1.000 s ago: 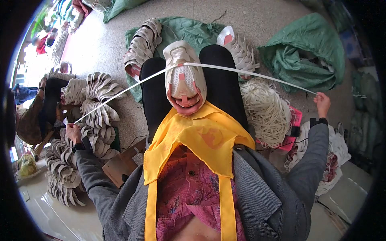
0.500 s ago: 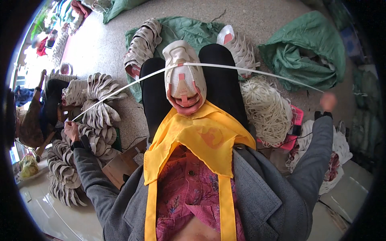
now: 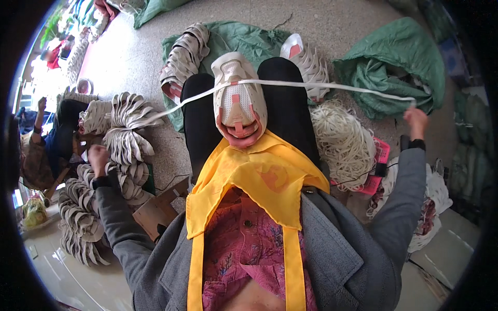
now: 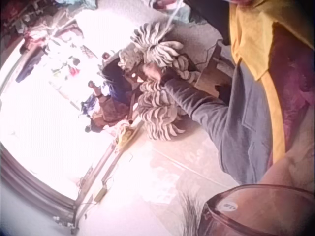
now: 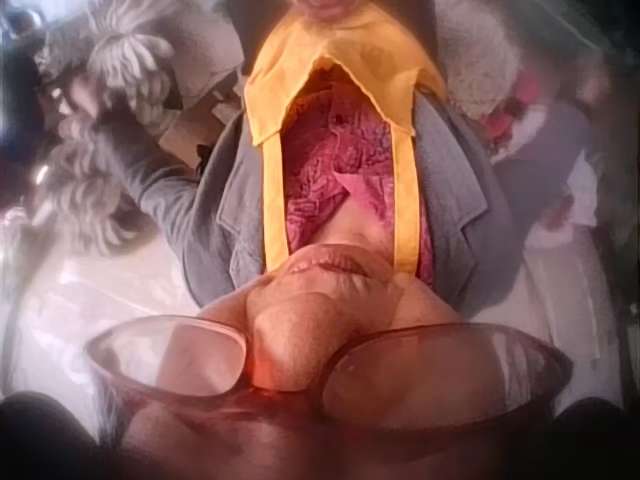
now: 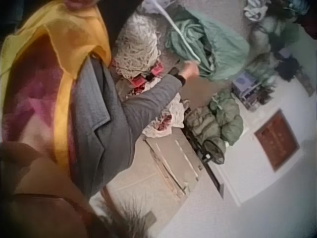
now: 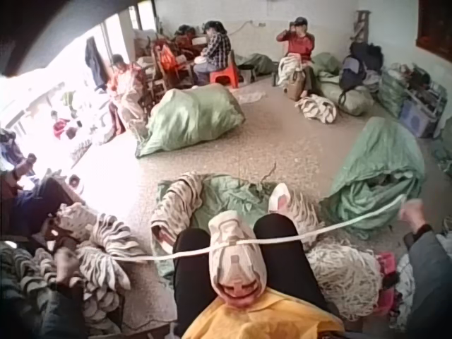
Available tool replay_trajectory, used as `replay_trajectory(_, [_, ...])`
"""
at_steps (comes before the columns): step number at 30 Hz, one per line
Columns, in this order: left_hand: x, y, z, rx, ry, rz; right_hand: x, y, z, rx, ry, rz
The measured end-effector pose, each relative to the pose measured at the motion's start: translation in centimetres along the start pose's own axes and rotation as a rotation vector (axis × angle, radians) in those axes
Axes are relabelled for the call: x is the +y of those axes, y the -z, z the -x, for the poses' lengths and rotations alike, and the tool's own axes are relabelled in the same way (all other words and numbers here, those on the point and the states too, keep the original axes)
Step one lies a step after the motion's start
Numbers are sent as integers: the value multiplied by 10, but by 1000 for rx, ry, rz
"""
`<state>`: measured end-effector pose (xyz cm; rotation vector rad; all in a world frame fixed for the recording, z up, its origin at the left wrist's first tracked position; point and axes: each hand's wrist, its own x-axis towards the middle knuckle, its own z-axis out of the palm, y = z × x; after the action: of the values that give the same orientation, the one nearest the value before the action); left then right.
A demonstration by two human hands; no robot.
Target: Insert laces into a shoe and tighten them.
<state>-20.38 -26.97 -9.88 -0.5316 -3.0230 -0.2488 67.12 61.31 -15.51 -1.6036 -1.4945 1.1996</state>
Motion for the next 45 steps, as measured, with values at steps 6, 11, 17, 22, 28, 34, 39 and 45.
replay_trajectory(6, [207,-26,106,-1091,-99,561,-82,-212,211,-863,-295,-174])
replay_trajectory(11, [331,20,139,-1121,-124,1006,-177,-301,298,-1058,-121,-41])
replay_trajectory(17, [386,6,155,-845,-184,1253,-193,-365,313,-912,512,224])
replay_trajectory(22, [413,-24,147,-407,-378,1000,-200,-389,307,-596,995,445])
replay_trajectory(28, [431,-45,130,-290,-408,985,-194,-412,296,-642,792,56])
replay_trajectory(34, [434,-50,127,-409,-311,1208,-194,-418,298,-793,522,-210])
replay_trajectory(39, [435,-50,126,-461,-293,1292,-194,-421,298,-813,502,-177])
replay_trajectory(45, [433,-49,124,-481,-320,1256,-195,-425,300,-757,580,-99])
